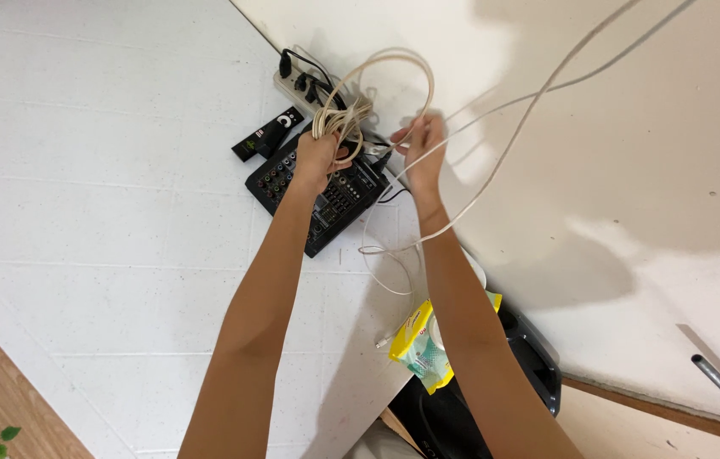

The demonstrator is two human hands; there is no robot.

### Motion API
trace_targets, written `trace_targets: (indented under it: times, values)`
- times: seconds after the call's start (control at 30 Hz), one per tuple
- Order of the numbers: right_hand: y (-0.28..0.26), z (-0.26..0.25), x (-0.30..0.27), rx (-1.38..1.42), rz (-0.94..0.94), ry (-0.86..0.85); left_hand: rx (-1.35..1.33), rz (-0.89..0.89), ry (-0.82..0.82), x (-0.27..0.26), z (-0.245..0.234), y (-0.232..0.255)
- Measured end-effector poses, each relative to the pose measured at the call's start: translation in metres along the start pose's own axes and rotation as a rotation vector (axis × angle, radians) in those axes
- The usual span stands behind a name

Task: Set up and organize an audio mixer and cables on a table.

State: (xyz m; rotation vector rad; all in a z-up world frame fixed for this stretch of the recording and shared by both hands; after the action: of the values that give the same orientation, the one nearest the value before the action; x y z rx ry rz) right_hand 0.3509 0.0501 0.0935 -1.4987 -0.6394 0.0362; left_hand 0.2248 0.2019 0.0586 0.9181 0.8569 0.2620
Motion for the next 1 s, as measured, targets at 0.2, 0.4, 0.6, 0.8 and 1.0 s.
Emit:
trace_targets:
  times: [0.2, 0.4, 0.6, 0.8, 1.0]
  values:
    - [-0.042, -0.028, 0.020, -0.225, -0.429, 0.150, -0.119, 0.041, -0.035, 0.016, -0.001, -0.044]
    - [0.027, -0.022, 0.017, -0.316, -0.216, -0.119, 0.291, 0.235, 0.026, 0.027, 0.016, -0.111]
    - [0.050, 0.016, 0.027, -0.558, -0.547, -0.202, 0.989, 0.736, 0.205, -0.024, 0.047, -0.107]
    - [0.242, -0.003, 0.066, -0.886, -0.925, -0.811, 1.090, 0.729, 0.241, -0.033, 0.058, -0.106]
    - [0.046, -0.024, -0.002, 0.107, 0.665, -0.493, 1.065, 0.656, 0.270, -0.035, 0.074, -0.118]
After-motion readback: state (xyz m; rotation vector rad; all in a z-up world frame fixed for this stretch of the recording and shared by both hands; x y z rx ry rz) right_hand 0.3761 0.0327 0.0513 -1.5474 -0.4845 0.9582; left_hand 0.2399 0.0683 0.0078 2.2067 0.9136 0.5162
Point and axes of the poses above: each hand's wrist, its own x-axis towards the middle knuckle, its own z-axis out of the palm, y = z × x, the point moved 1 cm from there along x, towards the middle knuckle, and after that the axes turned 12 degrees about -z, right-handed, at the moved point
